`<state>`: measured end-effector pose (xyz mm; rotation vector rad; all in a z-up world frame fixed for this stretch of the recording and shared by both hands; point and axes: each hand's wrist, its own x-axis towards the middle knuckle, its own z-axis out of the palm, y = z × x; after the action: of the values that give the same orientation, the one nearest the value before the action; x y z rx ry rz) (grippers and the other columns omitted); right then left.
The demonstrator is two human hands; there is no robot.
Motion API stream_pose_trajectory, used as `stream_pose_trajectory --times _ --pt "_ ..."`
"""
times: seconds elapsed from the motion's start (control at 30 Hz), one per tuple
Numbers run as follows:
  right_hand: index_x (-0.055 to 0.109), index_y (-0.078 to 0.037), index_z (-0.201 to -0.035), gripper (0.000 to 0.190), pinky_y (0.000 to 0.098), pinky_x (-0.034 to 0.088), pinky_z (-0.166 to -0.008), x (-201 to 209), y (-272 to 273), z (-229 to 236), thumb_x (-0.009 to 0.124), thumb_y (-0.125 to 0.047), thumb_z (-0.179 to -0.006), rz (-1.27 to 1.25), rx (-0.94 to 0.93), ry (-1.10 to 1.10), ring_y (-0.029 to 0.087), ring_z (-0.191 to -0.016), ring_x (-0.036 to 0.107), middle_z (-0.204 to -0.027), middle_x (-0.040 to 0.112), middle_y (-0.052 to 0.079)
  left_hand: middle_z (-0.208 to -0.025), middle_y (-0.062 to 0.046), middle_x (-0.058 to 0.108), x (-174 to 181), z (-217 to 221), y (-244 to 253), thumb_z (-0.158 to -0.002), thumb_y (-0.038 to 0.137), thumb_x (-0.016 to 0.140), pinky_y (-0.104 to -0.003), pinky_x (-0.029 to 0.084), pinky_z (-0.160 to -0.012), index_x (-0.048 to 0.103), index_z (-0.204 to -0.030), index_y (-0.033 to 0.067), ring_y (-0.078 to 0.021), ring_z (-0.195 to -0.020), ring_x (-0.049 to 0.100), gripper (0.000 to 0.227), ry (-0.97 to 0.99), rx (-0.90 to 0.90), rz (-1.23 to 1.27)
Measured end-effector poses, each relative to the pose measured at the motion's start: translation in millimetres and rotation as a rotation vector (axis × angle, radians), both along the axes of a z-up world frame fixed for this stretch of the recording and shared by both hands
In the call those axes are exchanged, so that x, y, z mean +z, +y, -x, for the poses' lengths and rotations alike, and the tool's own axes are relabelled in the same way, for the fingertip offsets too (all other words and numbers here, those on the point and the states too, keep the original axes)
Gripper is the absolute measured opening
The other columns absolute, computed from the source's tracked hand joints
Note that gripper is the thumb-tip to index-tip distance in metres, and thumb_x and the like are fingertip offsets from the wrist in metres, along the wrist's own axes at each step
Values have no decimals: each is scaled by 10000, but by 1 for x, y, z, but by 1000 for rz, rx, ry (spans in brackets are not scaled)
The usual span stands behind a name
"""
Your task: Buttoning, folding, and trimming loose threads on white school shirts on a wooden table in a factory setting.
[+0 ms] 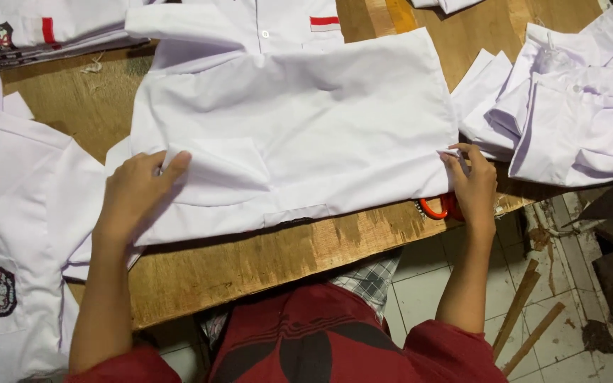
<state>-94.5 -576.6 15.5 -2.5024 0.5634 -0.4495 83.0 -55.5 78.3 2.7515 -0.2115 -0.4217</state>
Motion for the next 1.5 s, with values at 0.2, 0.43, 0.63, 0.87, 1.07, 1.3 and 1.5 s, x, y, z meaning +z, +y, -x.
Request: stream_pose_trajectory --times 0.2,0.43,0.63,0.87,1.07,1.3,1.5 --pt "714 -113 -1195 189 564 513 -894 -8 -7 1 767 -207 -1040 1 -14 -22 477 -1027 678 -1110 741 197 -1226 -266 685 -11 -10 -17 -1025 308 640 -596 425 -1045 620 -1403 22 -454 -1220 604 475 92 -24 610" --pt "692 -102 -1232 212 504 553 -788 -12 -6 0 778 -164 -1048 -51 -32 -93 435 -908 710 -1056 737 199 -1350 -352 533 40 24 -31 -1101 310 460 -642 466 -986 436 -1505 -102 -519 -1229 559 577 -88 -57 339" --pt "645 -25 -1285 262 380 495 -661 -7 -6 6 728 -132 -1061 -200 -41 -167 296 -842 640 -1016 701 185 -1162 -234 565 11 72 17 -1109 271 512 -528 510 -838 538 -1333 -82 -404 -968 608 418 -142 152 254" --pt "689 -86 -1173 221 263 393 -593 -3 0 1 737 -259 -1044 -301 -105 -109 126 -863 540 -1042 647 51 -1046 -100 640 -5 105 24 -1063 327 590 -429 463 -807 632 -1106 40 -258 -863 581 293 -19 461 216" --pt "711 -78 -1158 215 278 327 -569 -6 -1 -3 749 -253 -1039 -247 -132 -96 102 -770 447 -888 586 8 -903 -116 658 -35 107 41 -1106 282 618 -438 453 -789 640 -1002 29 -276 -904 568 274 -142 336 149" --pt "666 -83 -1170 287 289 380 -604 -2 4 -3 708 -337 -1043 -227 -153 -95 141 -838 533 -1066 655 56 -1085 -225 660 -95 115 60 -1117 39 654 -470 523 -844 562 -1165 -79 -390 -1023 582 157 -761 -19 373" --pt "537 -24 -1235 276 260 252 -490 -10 -6 -7 617 -269 -1136 -166 -68 -202 78 -602 381 -959 638 69 -1076 -236 713 -113 90 61 -1202 204 557 -499 569 -724 546 -1206 -90 -449 -955 737 295 -702 168 315"
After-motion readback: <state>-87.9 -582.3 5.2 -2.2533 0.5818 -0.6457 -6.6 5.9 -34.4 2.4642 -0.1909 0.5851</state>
